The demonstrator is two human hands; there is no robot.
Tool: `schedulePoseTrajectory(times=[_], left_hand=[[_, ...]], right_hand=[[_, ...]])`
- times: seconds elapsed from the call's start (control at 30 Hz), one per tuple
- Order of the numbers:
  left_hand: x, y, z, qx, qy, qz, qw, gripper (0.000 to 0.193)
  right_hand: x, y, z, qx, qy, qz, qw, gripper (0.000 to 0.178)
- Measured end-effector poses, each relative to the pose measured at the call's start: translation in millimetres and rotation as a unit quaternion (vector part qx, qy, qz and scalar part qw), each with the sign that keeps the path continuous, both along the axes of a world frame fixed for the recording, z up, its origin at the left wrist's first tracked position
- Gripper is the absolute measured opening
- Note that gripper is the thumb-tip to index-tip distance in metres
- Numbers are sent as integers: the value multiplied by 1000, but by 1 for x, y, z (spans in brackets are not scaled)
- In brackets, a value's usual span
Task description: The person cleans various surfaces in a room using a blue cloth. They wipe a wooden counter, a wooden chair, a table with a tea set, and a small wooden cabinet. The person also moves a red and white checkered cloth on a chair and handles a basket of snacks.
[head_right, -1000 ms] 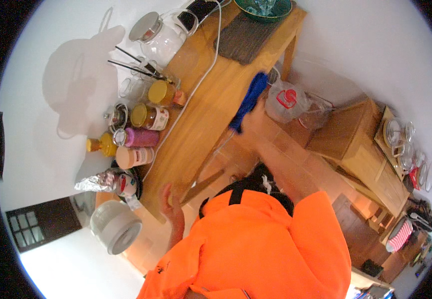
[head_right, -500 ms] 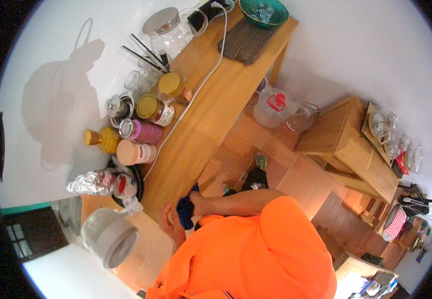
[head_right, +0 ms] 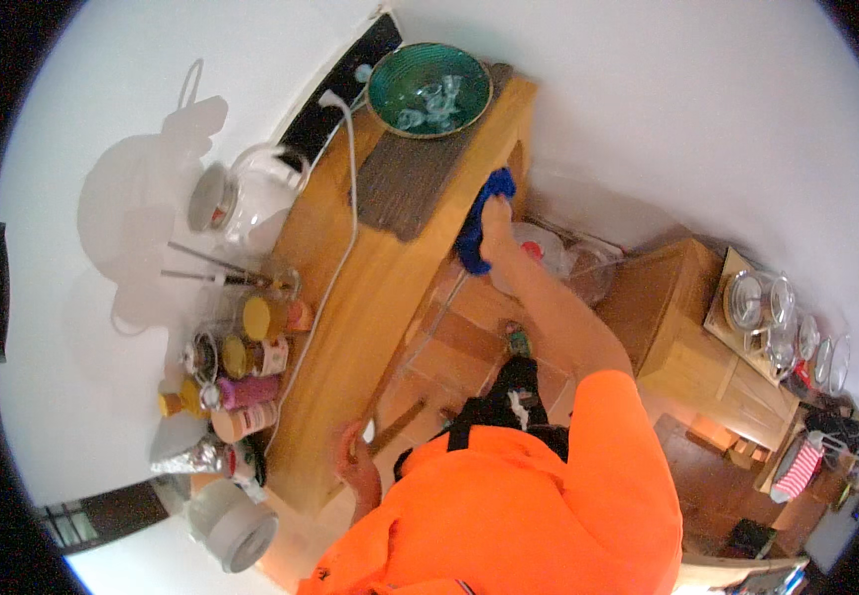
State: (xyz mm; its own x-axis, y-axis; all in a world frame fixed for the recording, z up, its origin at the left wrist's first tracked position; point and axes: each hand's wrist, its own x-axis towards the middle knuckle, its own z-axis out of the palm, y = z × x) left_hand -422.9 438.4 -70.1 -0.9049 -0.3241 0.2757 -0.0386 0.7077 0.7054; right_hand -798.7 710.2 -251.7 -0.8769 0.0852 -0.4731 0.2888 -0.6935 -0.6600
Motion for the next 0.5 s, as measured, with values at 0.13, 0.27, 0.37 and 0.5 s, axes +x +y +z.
schedulePoseTrajectory(times=[0.13, 0.27, 0.37, 0.5], left_hand=[[-43, 49, 12, 22, -31, -3, 999, 25], [-50, 66, 7, 51, -53, 20, 997, 24], [-58, 73, -6, 80, -72, 35, 994, 23], [-57, 87, -13, 98, -66, 59, 991, 21]], right_hand=[[-101, 75, 10, 220, 0, -51, 974, 55], [-113, 85, 78, 235, -25, -53, 970, 59], [-124, 103, 67, 246, -37, -63, 966, 56], [-119, 98, 33, 250, -26, -57, 966, 53]])
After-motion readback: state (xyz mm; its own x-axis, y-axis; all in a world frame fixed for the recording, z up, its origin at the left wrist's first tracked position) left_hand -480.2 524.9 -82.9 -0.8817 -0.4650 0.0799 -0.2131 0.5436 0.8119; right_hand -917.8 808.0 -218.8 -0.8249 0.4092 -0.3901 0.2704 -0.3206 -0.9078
